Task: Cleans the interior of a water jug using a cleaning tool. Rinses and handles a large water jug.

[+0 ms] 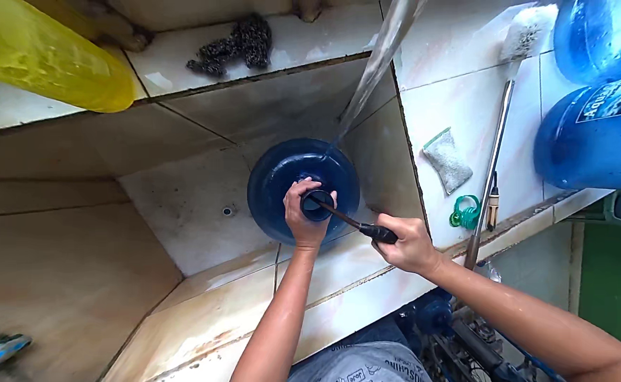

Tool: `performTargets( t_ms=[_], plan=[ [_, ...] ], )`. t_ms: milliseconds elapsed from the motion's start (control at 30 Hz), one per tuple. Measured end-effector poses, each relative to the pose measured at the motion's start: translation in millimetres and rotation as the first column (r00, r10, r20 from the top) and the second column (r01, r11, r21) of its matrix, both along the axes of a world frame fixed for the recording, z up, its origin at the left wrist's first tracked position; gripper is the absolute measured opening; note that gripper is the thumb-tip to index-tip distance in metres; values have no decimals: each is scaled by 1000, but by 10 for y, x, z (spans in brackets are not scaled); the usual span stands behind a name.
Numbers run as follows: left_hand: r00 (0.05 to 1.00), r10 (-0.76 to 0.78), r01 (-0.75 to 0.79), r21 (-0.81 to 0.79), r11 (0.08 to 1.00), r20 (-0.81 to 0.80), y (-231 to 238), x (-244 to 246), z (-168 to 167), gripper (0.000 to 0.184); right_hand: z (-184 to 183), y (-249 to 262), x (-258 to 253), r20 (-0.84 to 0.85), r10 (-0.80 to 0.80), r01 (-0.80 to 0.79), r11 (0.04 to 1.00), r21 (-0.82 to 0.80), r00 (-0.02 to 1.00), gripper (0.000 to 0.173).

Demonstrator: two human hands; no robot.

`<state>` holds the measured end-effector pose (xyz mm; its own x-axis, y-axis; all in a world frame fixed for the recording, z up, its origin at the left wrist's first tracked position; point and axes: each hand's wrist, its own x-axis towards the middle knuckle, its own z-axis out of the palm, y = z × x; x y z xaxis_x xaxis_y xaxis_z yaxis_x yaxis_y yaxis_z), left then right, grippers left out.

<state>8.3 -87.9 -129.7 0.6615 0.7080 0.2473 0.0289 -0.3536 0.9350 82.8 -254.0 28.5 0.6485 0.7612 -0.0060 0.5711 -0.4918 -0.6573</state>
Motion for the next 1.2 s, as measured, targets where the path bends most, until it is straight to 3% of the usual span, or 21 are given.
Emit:
performTargets(
  t_ms=[67,133,200,267,367,433,500,533,600,667,733,800,867,933,1033,1100,1167,1200],
  plan=[
    [998,-55,55,3,998,-3,102,-5,-11,43,50,49,36,-41,20,-22,998,-53,999,13],
    [979,-202,202,-19,979,-12,230,-62,34,44,325,164,151,-157,54,-99,951,-293,986,12],
    [879,-474,468,-102,878,-44,482,-55,173,48,600,348,305,-250,60,-182,846,-501,967,7],
    [798,-600,580,-195,791,-58,635,-9,242,57,647,437,335,-239,73,-193,823,-534,968,6],
    [923,-382,373,-140,917,-41,376,16,152,60,329,240,299,-77,76,-94,960,-265,994,7],
    [974,-227,226,-40,973,-24,190,36,33,52,110,61,277,-39,67,-71,992,-100,997,9],
    [984,-176,177,9,984,-37,179,54,0,46,18,20,280,-36,82,-83,996,-40,996,10],
    [983,-183,183,26,983,-27,246,93,-26,44,36,68,335,-58,98,-102,992,-69,994,11],
    [950,-311,311,0,950,-29,331,62,32,44,307,149,393,-198,111,-165,946,-279,974,9],
    [827,-556,551,-80,831,-76,590,75,187,49,579,343,505,-302,102,-243,844,-478,948,6],
    [698,-708,684,-194,704,-109,755,105,293,60,639,467,562,-317,94,-258,808,-530,944,6],
    [771,-630,605,-208,769,-87,601,86,259,64,460,359,526,-229,102,-190,893,-407,968,5],
    [911,-410,406,-79,910,-37,360,73,68,51,175,145,452,-150,81,-110,973,-203,985,9],
    [960,-280,280,0,960,7,244,148,-26,43,77,26,439,-131,63,-80,988,-128,989,12],
    [907,-422,421,-8,907,-23,429,143,52,44,331,179,595,-247,98,-181,922,-341,964,10],
    [767,-636,628,-110,770,-77,642,133,199,51,575,367,694,-322,91,-256,817,-517,942,6],
    [675,-727,704,-189,685,-122,803,111,272,55,607,514,686,-328,111,-288,775,-562,938,8],
    [704,-699,671,-204,713,-125,782,47,273,55,558,533,615,-322,119,-283,800,-530,939,6]
  ],
)
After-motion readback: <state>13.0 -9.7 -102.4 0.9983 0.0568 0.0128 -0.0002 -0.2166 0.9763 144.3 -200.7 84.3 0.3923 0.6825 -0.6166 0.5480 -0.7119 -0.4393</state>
